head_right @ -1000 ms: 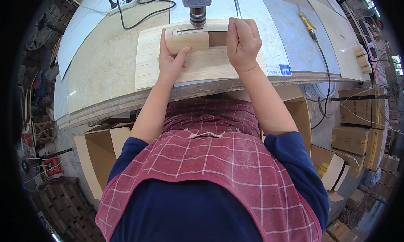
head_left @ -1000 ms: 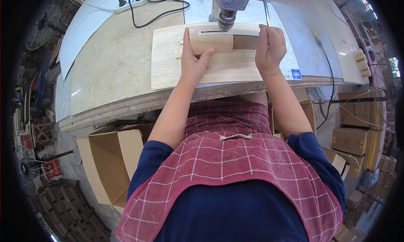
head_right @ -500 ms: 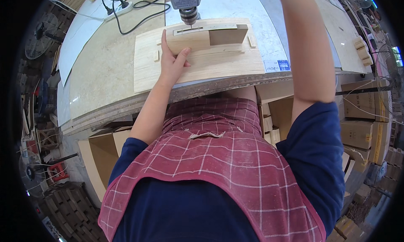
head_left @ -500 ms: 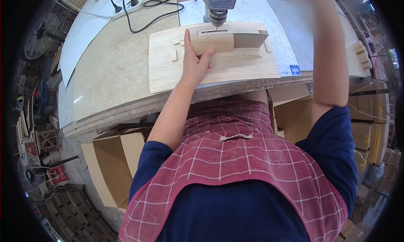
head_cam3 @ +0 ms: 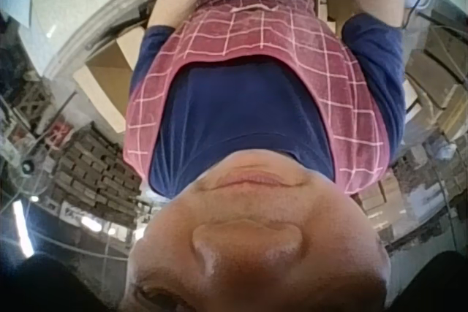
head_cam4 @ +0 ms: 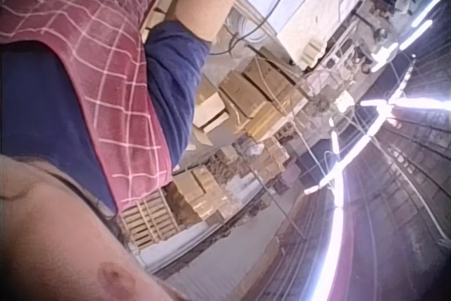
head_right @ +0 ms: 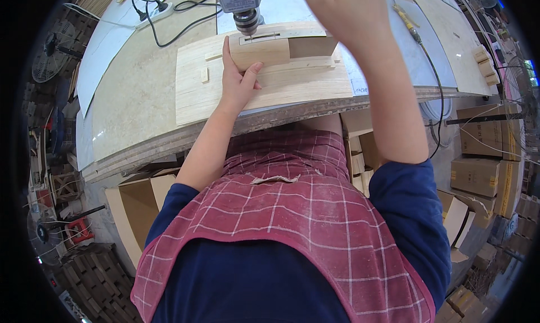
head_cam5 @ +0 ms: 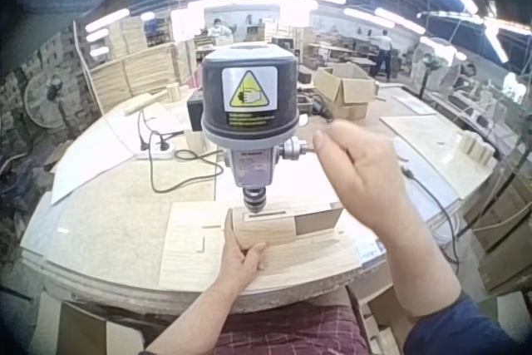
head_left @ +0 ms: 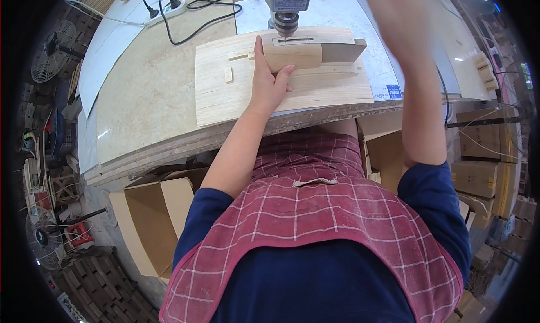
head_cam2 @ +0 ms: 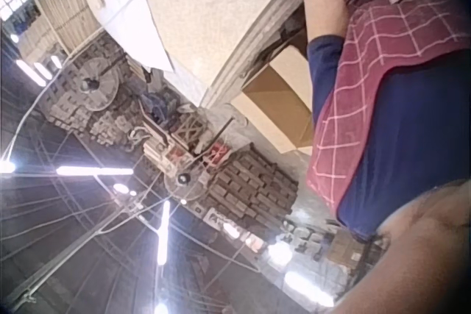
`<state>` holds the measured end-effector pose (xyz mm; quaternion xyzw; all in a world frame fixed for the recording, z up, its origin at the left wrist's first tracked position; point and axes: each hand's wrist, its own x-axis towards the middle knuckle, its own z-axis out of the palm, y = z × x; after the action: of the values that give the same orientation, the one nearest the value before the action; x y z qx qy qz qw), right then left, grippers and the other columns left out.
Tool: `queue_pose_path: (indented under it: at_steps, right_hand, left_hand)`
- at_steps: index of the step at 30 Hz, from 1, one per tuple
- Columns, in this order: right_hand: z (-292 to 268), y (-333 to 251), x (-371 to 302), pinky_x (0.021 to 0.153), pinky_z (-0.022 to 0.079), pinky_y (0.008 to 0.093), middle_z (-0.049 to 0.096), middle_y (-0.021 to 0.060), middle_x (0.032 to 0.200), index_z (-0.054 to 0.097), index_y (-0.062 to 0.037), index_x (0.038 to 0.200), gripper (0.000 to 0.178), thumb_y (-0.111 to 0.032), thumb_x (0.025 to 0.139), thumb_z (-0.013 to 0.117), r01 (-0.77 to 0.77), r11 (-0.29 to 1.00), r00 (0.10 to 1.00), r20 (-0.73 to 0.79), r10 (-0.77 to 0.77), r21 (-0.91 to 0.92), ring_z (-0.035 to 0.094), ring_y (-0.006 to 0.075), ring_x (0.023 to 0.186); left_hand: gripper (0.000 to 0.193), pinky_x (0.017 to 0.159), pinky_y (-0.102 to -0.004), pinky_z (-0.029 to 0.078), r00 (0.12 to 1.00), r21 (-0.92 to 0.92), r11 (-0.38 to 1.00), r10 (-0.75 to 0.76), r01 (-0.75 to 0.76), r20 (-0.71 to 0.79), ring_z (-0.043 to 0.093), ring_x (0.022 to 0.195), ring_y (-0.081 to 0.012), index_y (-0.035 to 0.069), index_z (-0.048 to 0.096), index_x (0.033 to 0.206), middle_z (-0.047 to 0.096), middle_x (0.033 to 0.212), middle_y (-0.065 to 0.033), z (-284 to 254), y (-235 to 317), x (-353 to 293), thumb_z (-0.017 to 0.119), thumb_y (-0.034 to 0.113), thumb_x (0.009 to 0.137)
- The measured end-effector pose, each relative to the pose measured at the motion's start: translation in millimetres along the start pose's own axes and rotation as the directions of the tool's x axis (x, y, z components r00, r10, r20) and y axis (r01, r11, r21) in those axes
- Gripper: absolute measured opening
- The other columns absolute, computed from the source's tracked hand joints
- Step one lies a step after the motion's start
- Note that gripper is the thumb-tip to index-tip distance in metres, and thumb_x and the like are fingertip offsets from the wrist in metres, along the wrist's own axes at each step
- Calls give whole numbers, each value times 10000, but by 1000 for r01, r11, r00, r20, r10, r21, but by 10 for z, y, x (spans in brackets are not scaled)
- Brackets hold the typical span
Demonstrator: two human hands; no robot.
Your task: Using a drill press to bore holes into cylindrical wood blocks.
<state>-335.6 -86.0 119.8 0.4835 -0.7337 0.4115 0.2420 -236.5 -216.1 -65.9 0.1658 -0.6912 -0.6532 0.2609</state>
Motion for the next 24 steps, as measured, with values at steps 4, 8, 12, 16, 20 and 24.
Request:
queue_pose_path:
  at_steps: [4,8,12,16,20,24]
  right_hand:
    - [177,244,-348,485,338,201,481,9,596,593,15,859,141,-103,856,514,137,982,987,-99,-125,128,410,58,522]
    - [410,293,-583,451,378,260,494,80,573,562,-30,728,90,-86,795,580,127,980,963,-254,-84,155,473,175,475]
    - [589,394,-769,434,354,250,481,61,581,559,-19,747,57,-54,786,582,142,974,953,-291,-86,178,439,155,466]
    - [720,473,-761,432,344,250,477,64,595,555,-10,753,32,-23,775,574,234,948,904,-408,-130,217,436,156,478]
    - [838,623,-856,439,350,252,486,66,613,553,-4,755,25,-13,766,574,259,954,906,-380,-185,153,445,160,494]
    - [789,592,-839,443,359,258,486,73,611,552,-9,741,31,-14,758,578,196,962,923,-366,-116,190,453,179,489]
  left_hand:
    - [849,476,-223,482,1000,3,1000,-2,1,13,561,767,-177,90,-56,1364,398,1197,-211,31,25,6,552,-4,779]
    - [850,473,-222,479,1000,-4,1000,23,-23,-1,559,746,-172,89,-55,1364,405,1190,-209,31,7,-1,551,-10,775]
    - [854,468,-221,475,1000,-8,1000,14,-14,4,554,737,-167,89,-51,1364,410,1182,-207,40,35,-11,556,-8,771]
    - [855,465,-222,475,1000,-2,1000,3,-3,-5,552,734,-167,88,-45,1365,413,1176,-206,44,13,14,561,-3,769]
    - [850,466,-224,478,1000,-5,1000,0,0,-6,551,736,-168,89,-35,1367,415,1172,-203,47,-3,17,561,-3,768]
    - [848,467,-227,483,999,-17,999,-49,49,14,551,761,-173,90,-28,1367,408,1183,-200,66,70,27,561,-3,765]
